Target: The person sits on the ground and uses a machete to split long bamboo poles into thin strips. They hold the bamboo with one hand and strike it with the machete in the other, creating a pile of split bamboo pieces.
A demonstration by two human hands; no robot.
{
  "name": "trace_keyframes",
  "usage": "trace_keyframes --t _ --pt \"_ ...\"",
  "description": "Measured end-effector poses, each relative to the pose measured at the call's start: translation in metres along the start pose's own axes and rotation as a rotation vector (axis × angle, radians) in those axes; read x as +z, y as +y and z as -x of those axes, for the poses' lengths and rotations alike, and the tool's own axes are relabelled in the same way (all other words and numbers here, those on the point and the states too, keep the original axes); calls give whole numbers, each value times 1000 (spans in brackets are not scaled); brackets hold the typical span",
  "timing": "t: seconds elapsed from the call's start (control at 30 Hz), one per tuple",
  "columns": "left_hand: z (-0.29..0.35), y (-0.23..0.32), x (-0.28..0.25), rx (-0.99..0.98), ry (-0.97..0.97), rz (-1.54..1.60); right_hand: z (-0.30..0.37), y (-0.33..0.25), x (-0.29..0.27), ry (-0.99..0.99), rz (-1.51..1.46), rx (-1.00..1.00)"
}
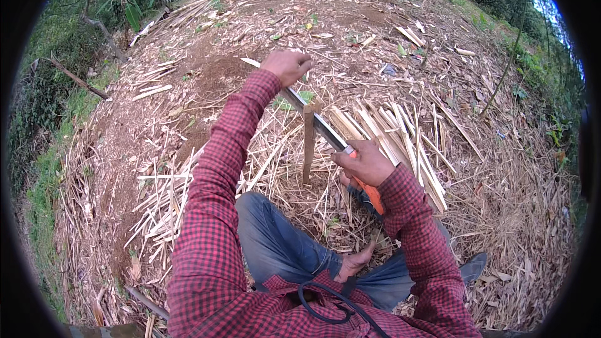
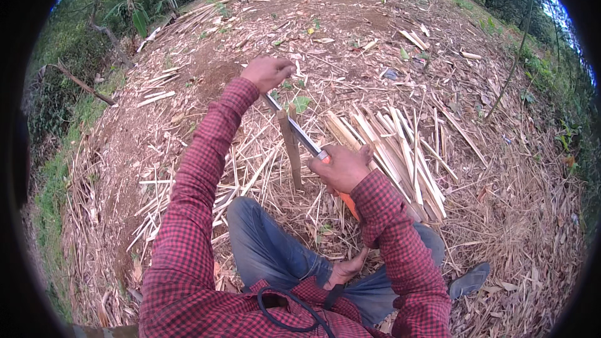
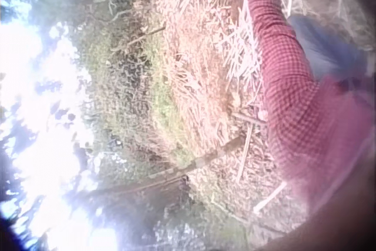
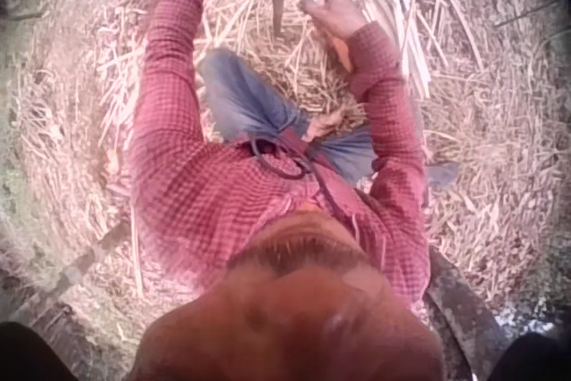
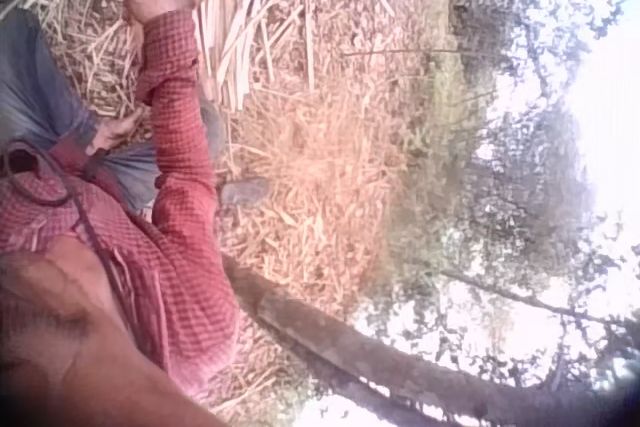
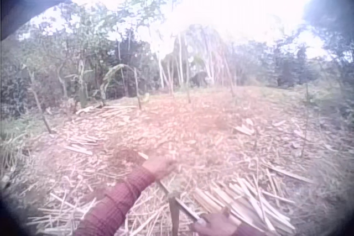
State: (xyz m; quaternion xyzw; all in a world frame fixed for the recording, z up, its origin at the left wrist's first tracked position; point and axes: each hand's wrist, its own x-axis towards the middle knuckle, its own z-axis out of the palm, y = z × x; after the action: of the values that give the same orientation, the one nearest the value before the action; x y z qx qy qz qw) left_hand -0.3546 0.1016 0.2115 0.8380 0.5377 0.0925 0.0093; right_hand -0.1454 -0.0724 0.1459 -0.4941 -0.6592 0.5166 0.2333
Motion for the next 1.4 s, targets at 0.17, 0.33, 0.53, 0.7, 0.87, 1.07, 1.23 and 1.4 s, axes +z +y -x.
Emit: trace_keyframes --t 0.17,0.33,0.53,0.7,0.87,1.07,1.23,1.4 --pt "0 -11 40 -96 -80 90 -19 25 -7 -94 160 94" --pt "2 -11 39 -190 81 266 -28 16 -21 56 516 49" --pt "47 18 64 50 918 1043 -32 9 5 227 746 -57" --pt "72 -14 55 70 992 773 -62 12 4 -36 365 -17" --pt "42 -65 50 146 449 240 -59 -5 -2 -121 388 52" --pt "38 -75 91 125 874 161 -72 -7 -31 72 722 -116" --pt "42 -54 38 27 856 190 -59 -65 -64 -30 730 -119" --pt "61 -131 289 -165 618 142 -145 67 -5 -136 832 96"
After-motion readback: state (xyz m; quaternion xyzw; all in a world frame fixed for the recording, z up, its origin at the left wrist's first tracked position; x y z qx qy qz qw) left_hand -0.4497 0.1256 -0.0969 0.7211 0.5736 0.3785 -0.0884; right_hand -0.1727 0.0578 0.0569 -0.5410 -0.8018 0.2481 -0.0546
